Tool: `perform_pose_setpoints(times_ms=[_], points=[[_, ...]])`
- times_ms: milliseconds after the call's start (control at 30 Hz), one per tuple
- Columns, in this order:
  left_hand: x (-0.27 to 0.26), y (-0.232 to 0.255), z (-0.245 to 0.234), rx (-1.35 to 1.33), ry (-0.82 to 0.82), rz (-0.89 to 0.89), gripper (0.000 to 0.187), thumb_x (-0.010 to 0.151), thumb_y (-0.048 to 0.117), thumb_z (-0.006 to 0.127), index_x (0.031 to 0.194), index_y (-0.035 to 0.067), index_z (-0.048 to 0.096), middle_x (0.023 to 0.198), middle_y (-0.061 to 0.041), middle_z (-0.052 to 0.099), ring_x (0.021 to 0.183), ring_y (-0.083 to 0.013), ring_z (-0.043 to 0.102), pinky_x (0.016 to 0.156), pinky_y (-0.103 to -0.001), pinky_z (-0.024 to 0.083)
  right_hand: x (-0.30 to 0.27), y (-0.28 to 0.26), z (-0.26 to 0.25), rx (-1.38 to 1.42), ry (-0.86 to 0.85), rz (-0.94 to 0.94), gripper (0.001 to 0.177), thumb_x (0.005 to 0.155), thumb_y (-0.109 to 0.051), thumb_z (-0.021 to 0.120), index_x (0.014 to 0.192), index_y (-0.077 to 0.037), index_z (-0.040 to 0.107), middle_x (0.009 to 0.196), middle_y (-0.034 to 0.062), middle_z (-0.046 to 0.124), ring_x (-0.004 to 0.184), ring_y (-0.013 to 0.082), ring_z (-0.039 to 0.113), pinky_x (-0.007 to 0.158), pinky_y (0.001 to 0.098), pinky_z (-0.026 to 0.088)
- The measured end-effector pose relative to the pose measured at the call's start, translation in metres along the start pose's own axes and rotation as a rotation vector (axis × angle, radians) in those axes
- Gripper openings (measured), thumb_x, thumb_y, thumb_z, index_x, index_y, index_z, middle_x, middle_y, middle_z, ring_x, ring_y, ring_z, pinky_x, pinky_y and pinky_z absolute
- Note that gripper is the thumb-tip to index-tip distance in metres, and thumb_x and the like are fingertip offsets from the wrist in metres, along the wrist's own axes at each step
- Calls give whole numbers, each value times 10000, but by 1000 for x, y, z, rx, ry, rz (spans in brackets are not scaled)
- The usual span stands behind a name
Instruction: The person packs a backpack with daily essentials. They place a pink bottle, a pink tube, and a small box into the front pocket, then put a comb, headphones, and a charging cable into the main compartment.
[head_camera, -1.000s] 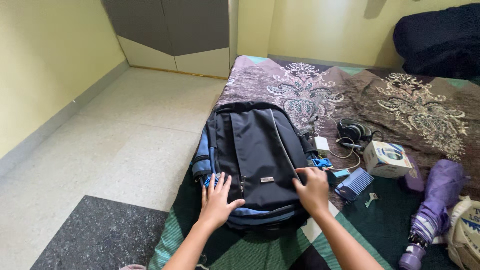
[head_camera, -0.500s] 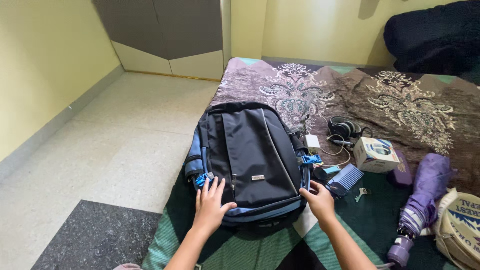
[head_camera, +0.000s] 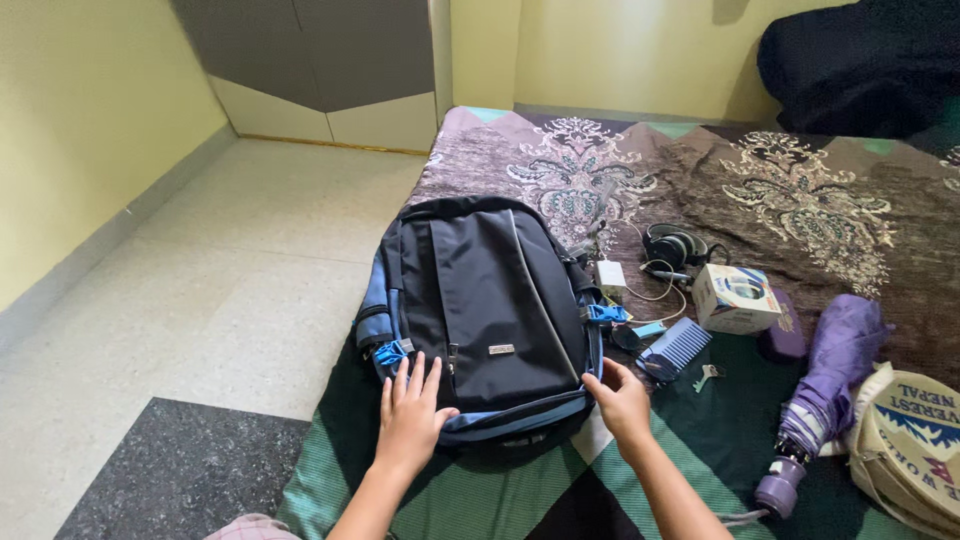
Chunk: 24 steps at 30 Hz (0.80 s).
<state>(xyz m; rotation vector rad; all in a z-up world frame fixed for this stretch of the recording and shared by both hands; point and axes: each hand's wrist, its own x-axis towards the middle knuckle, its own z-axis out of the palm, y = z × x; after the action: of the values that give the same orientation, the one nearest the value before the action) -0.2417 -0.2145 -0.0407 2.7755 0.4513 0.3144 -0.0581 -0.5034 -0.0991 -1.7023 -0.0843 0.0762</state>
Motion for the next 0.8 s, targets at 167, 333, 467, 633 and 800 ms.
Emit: perform_pose_setpoints(times_ms=[167, 333, 467, 633, 800], points=[[1, 10, -17, 108, 29, 131, 918, 820, 455, 744, 1575, 158, 315, 1666, -141, 226, 1511, -329, 197, 1200, -542, 159, -8, -7, -1, -84, 26, 44, 514, 830, -135, 789, 1313, -9, 669, 1243, 104, 749, 1133, 169, 702, 991, 316, 520], [8, 31, -42, 199, 21, 215, 1099, 703, 443, 827, 1613, 188, 268, 1702, -158, 197, 1503, -305, 205, 1202, -518, 165, -11, -17, -2, -50, -6, 14, 536, 821, -120, 780, 1335, -29, 660, 1249, 103, 750, 1151, 187, 706, 998, 320, 523], [22, 54, -46, 165, -52, 303, 1160, 659, 433, 876, 1608, 178, 261, 1682, -138, 241, 1507, -302, 215, 1212, -507, 168, -14, -20, -3, -75, -17, 22, 540, 828, -117, 777, 1346, -37, 649, 1275, 95, 738, 1189, 179, 692, 1018, 318, 510], [39, 81, -26, 124, -102, 439, 1074, 643, 335, 906, 1539, 153, 344, 1616, -116, 320, 1505, -289, 268, 1207, -492, 208, -17, -22, -6, -18, -53, 31, 573, 827, -102, 770, 1377, -43, 622, 1317, 97, 718, 1223, 182, 675, 1038, 320, 498], [56, 103, -3, 71, -103, 531, 1044, 642, 317, 917, 1527, 126, 397, 1606, -127, 354, 1494, -310, 296, 1192, -493, 254, -16, -21, -9, 55, -100, -1, 624, 807, -75, 781, 1401, -38, 592, 1336, 105, 699, 1233, 198, 667, 1041, 331, 503]])
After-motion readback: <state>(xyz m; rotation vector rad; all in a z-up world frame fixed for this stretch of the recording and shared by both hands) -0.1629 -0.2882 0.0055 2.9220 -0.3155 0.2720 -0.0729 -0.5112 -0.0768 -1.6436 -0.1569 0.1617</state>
